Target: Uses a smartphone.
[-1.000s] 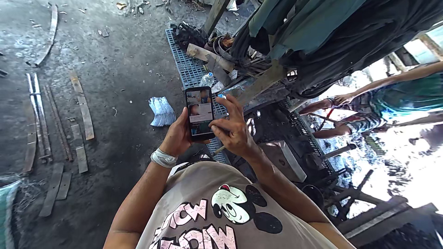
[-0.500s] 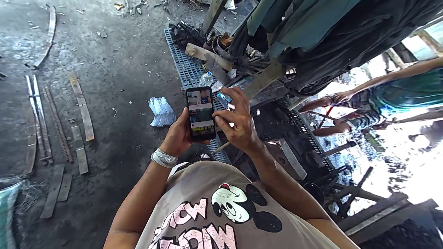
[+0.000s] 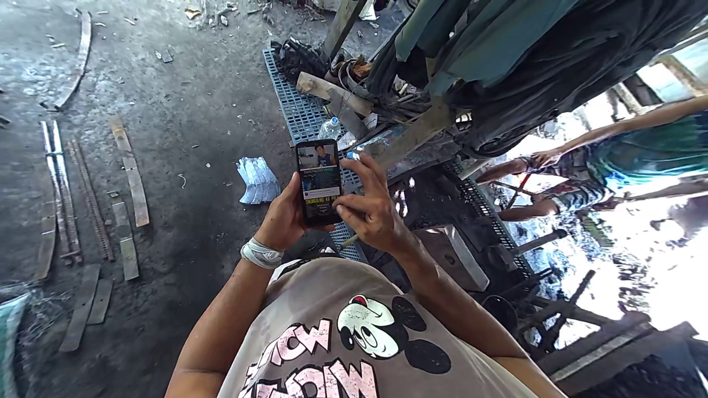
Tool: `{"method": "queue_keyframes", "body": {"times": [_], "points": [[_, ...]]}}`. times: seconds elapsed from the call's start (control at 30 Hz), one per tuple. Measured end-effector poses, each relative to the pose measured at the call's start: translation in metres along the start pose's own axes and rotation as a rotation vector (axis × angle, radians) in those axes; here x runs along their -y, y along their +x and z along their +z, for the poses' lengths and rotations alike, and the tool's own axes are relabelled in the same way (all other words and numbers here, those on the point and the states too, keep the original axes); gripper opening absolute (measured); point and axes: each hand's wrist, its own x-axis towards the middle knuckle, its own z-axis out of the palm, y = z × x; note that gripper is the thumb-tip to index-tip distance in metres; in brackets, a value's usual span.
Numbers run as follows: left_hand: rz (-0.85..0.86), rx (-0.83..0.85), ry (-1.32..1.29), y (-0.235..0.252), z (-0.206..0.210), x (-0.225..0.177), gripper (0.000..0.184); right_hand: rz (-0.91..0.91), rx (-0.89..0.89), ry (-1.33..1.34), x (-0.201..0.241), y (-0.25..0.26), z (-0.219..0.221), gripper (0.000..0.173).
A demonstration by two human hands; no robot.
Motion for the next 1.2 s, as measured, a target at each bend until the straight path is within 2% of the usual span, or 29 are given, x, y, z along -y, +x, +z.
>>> {"method": "queue_keyframes", "body": {"times": [0.23, 0.53, 1.2], "points": [[-0.006, 0.006, -0.006, 0.000, 0.002, 0.000, 0.072, -0.014, -0.083, -0.055, -0.002, 0.012, 0.001, 0.015], [-0.003, 0.019, -0.006, -0.002, 0.002, 0.002, 0.072, 0.000, -0.083, -0.039, 0.003, 0.015, -0.017, 0.018], [-0.006, -0.016, -0.007, -0.007, 0.005, 0.007, 0.072, -0.009, -0.031, 0.005, 0.006, 0.001, -0.007, 0.017]]}}
